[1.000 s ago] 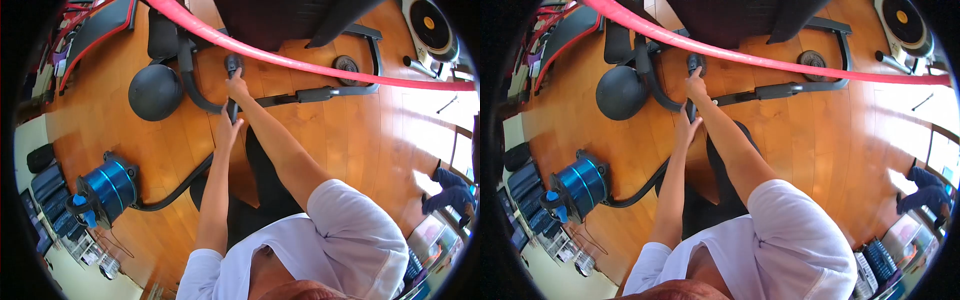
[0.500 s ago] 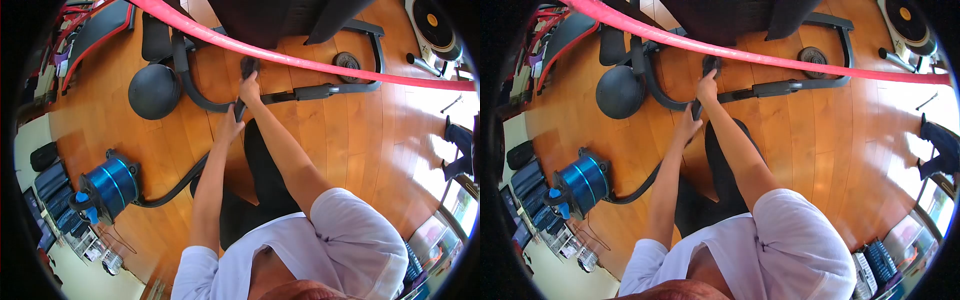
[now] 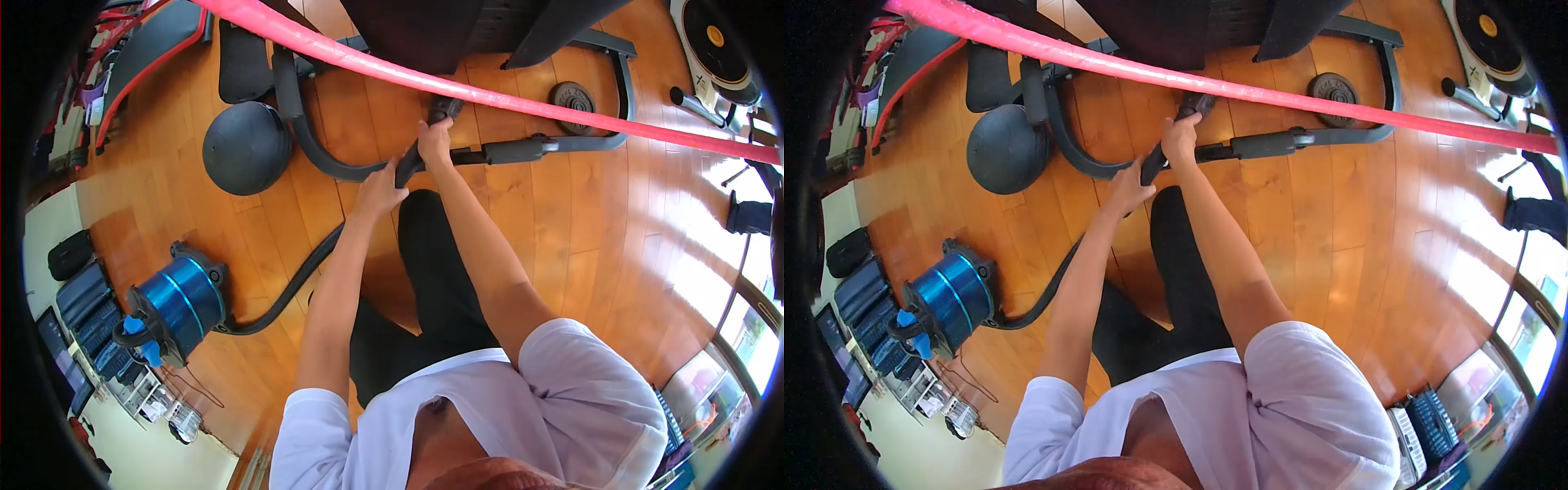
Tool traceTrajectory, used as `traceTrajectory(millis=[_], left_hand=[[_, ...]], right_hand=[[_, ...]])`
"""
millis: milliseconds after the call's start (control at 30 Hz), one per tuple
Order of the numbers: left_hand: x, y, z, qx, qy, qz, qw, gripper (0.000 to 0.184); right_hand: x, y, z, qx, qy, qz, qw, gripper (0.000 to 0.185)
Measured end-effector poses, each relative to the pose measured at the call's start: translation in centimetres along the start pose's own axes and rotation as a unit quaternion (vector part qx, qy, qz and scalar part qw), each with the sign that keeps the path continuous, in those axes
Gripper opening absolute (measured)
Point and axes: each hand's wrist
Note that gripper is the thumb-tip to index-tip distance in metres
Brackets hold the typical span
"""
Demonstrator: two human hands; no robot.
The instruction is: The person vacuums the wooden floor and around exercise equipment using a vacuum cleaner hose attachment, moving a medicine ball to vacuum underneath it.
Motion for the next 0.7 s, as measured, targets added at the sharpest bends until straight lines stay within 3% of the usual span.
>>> traceTrajectory(millis=[133, 233, 333, 400, 433, 533, 700], left_hand=[[1.7, -0.3, -2.9, 0.020, 0.036, 0.043, 0.998, 0.066], [4.2, -2.4, -1.6, 0.011, 0.054, 0.082, 0.995, 0.064], [3.4, -4.3, 1.7, 0.070, 0.027, 0.047, 0.996, 0.064], [1.7, -2.7, 1.5, 0.045, 0.021, 0.023, 0.999, 0.062], [1.0, -1.5, 0.9, 0.032, 0.016, 0.006, 0.999, 0.062], [1.7, 1.2, -1.5, 0.037, 0.061, 0.002, 0.997, 0.061], [5.9, -1.4, -0.2, 0.031, 0.090, 0.009, 0.995, 0.060]], right_hand=[[3.1, 2.7, 0.9, 0.061, 0.022, -0.005, 0.998, 0.082], [4.8, 3.5, -2.7, 0.127, 0.032, 0.004, 0.991, 0.086], [4.4, 1.9, -3.0, 0.126, 0.070, -0.053, 0.988, 0.082], [4.0, 1.5, -0.4, 0.084, 0.058, -0.009, 0.995, 0.080], [-0.4, -0.4, -3.1, 0.136, 0.109, -0.013, 0.985, 0.079], [1.2, -0.3, -0.3, 0.137, 0.102, 0.006, 0.985, 0.080], [4.9, -0.2, -2.6, 0.120, 0.072, 0.068, 0.988, 0.084]])
Point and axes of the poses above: each hand's wrist, its own x-axis away from the middle knuckle, its own y-axis out of the back of the hand, z = x × y, and after that the axes turned 3 degrees about x, right-handed
